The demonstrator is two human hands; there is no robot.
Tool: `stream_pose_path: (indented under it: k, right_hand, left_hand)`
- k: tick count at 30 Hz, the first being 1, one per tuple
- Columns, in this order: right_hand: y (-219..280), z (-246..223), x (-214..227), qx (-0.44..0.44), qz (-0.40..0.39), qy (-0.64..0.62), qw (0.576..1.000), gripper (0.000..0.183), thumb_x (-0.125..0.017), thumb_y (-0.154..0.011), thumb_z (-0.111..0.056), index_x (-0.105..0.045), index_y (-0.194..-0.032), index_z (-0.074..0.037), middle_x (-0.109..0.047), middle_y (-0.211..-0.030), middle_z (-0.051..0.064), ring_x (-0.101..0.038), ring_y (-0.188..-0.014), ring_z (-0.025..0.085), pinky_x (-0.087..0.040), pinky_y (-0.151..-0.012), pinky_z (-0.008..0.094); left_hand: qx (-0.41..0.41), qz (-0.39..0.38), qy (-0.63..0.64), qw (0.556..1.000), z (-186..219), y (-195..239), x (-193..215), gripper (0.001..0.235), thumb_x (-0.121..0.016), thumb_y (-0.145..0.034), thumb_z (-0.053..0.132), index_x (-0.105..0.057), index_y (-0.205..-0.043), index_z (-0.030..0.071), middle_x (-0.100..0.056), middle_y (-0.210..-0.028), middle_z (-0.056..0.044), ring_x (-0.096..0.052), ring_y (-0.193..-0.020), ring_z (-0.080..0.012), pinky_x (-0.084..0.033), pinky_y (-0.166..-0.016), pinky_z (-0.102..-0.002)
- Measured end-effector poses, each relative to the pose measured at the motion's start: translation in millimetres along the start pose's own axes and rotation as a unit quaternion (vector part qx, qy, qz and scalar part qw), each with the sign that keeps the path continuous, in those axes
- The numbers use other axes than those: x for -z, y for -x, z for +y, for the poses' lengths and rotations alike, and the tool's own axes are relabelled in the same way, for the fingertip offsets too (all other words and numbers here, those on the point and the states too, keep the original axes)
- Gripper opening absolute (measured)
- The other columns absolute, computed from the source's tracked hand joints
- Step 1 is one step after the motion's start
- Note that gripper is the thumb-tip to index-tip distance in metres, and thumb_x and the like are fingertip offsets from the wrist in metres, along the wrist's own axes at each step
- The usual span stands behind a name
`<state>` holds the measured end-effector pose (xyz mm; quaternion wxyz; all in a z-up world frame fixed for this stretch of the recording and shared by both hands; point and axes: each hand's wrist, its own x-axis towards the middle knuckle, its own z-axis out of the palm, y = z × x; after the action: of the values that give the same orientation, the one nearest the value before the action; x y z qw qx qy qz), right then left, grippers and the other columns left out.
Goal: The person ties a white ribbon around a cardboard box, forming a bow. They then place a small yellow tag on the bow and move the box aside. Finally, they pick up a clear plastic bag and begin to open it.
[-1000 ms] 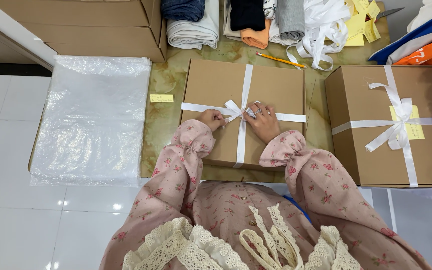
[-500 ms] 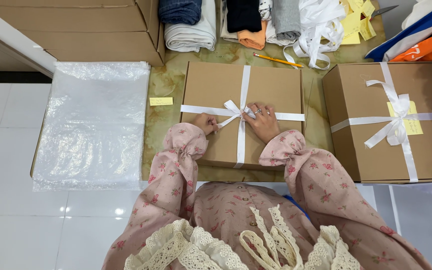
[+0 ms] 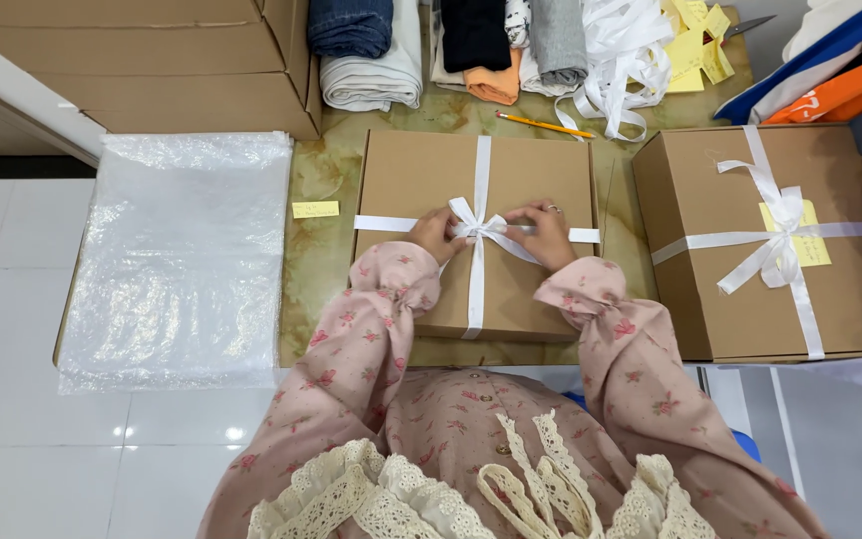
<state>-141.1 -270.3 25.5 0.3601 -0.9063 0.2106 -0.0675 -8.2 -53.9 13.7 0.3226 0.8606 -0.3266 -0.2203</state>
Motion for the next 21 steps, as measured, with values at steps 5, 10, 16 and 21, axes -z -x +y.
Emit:
stream_pose_path:
  k: [5,10,16,21]
  right_hand:
    - [-7,-8,-9,-0.021,0.011,0.013,1.000,0.019,-0.082,-0.082,-0.037,-0.077,-0.098,-0.028,-0.058,-0.118,0.005,-0.058,-0.117,0.035,-0.043,-0.100,0.056]
    - [-24,18,-27,-0.023,0.027,-0.029,0.999,0.017,-0.079,-0.085,-0.037,-0.076,-0.094,-0.023,-0.061,-0.112,0.007,-0.061,-0.112,0.035,-0.045,-0.097,0.054]
    - [-13,-12,-7,-0.013,0.001,-0.097,0.995,0.021,-0.072,-0.091,-0.037,-0.069,-0.104,-0.021,-0.069,-0.094,0.000,-0.067,-0.099,0.022,-0.040,-0.097,0.044]
    - [2,-60,37,0.085,-0.130,0.012,0.988,0.023,-0.073,-0.092,-0.033,-0.068,-0.112,-0.024,-0.058,-0.122,0.007,-0.052,-0.123,0.035,-0.027,-0.107,0.056]
  left_hand:
    - [0.013,0.026,0.016,0.999,-47,-39,-49,0.010,-0.070,-0.093,0.038,-0.067,-0.100,0.031,-0.070,-0.090,0.008,-0.071,-0.097,-0.0149,-0.057,-0.086,-0.036]
    - [0.030,0.010,0.052,0.998,-53,-45,-49,0.014,-0.067,-0.093,0.040,-0.071,-0.096,0.026,-0.074,-0.087,0.003,-0.073,-0.092,-0.0199,-0.058,-0.082,-0.036]
    - [-0.020,0.009,0.045,0.999,-19,-24,-22,0.018,-0.077,-0.085,0.036,-0.066,-0.094,0.025,-0.071,-0.081,0.003,-0.072,-0.085,-0.0194,-0.058,-0.079,-0.036]
    - [-0.104,0.006,-0.008,0.994,-4,-24,-21,0.021,-0.075,-0.088,0.030,-0.062,-0.101,0.020,-0.067,-0.096,-0.004,-0.071,-0.097,-0.0273,-0.059,-0.087,-0.043]
